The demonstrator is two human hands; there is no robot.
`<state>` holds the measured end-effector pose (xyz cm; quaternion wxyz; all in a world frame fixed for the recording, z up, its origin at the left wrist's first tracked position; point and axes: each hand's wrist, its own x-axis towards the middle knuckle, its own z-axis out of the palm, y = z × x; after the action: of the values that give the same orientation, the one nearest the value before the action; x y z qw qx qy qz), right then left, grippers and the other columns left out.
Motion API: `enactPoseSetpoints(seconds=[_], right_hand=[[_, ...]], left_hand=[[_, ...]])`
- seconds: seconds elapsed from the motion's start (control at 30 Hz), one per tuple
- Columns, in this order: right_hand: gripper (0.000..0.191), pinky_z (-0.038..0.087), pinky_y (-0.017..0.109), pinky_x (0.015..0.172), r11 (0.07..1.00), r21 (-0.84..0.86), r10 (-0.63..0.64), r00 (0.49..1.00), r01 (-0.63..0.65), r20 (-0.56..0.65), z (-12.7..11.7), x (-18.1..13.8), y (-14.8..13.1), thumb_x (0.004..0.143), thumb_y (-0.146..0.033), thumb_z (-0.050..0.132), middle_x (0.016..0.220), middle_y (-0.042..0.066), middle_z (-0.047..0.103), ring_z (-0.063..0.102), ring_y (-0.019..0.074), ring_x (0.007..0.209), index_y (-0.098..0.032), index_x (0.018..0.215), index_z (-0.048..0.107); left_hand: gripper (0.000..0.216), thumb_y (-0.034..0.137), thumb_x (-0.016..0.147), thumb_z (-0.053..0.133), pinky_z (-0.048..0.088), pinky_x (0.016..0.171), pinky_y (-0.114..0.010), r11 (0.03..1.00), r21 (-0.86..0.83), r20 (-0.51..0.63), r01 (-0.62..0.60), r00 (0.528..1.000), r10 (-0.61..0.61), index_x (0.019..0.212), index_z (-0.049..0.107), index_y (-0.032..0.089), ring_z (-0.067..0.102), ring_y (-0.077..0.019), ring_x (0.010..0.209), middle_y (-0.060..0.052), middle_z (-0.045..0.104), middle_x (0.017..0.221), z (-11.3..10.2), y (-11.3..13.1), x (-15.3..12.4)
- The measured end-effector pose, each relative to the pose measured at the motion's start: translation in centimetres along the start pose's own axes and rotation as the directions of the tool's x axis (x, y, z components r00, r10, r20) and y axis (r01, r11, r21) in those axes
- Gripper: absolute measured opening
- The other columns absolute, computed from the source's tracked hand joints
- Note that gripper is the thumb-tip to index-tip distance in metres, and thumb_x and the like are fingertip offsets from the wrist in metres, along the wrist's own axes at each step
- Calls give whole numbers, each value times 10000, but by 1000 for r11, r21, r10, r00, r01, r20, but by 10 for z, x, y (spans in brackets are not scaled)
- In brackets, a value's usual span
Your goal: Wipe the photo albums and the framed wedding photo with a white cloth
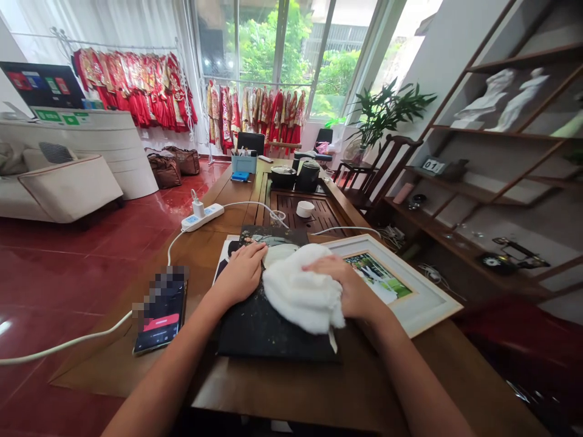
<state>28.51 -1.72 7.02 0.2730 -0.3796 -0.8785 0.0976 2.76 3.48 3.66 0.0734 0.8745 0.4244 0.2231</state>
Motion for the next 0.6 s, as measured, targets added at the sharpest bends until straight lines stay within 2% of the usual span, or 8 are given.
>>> enactPoseSetpoints(seconds=[0.07,0.13,0.23,0.33,0.43,0.53,0.6], right_hand=[[316,395,429,901,974,-194,89,988,-112,-124,4,-1,10,667,-256,622,1052,82,716,630,316,1031,-223,973,693],[418,385,450,909,931,-305,147,971,-201,-191,8,-1,16,643,-211,601,1137,117,686,600,337,1093,-204,1054,674],[483,367,465,937,931,-317,135,977,-182,-166,12,-1,17,644,-191,598,1210,118,653,564,335,1157,-199,1124,645],[410,360,452,961,985,-170,20,999,-28,-51,10,1,6,680,-231,638,1178,69,675,563,308,1169,-235,1089,658],[290,364,424,989,987,133,-109,989,95,100,2,3,-11,721,-347,674,1053,36,721,603,276,1114,-259,996,690],[263,363,412,1011,937,333,-179,961,101,213,-4,4,-22,747,-421,666,974,31,735,624,263,1075,-258,949,706],[285,367,410,1015,938,332,-169,967,97,193,-2,4,-19,747,-418,672,998,40,730,627,264,1074,-247,972,704]], left_hand=[[441,190,965,286,268,1149,-428,1000,8,6,-3,1000,3,1358,479,141,371,-220,1354,-96,446,1450,1,0,0],[442,193,967,286,261,1152,-427,1000,14,8,-1,1000,1,1364,471,138,363,-221,1358,-94,437,1457,2,-1,0],[439,192,965,293,261,1150,-426,1000,17,4,3,1000,-3,1364,470,143,361,-222,1361,-95,435,1458,2,-1,0],[438,193,964,298,262,1148,-420,1000,19,12,2,1000,-2,1365,469,151,359,-222,1362,-93,435,1457,1,0,-1],[442,196,965,296,263,1146,-416,1000,21,19,11,1000,-12,1369,467,140,350,-230,1366,-94,439,1455,-1,1,-1],[446,189,970,275,260,1147,-410,1000,16,9,6,1000,-6,1364,473,124,353,-228,1362,-98,443,1451,-1,1,0],[443,194,971,279,265,1142,-412,1000,10,12,6,1000,-6,1364,473,126,363,-226,1356,-103,445,1449,-1,1,0]])
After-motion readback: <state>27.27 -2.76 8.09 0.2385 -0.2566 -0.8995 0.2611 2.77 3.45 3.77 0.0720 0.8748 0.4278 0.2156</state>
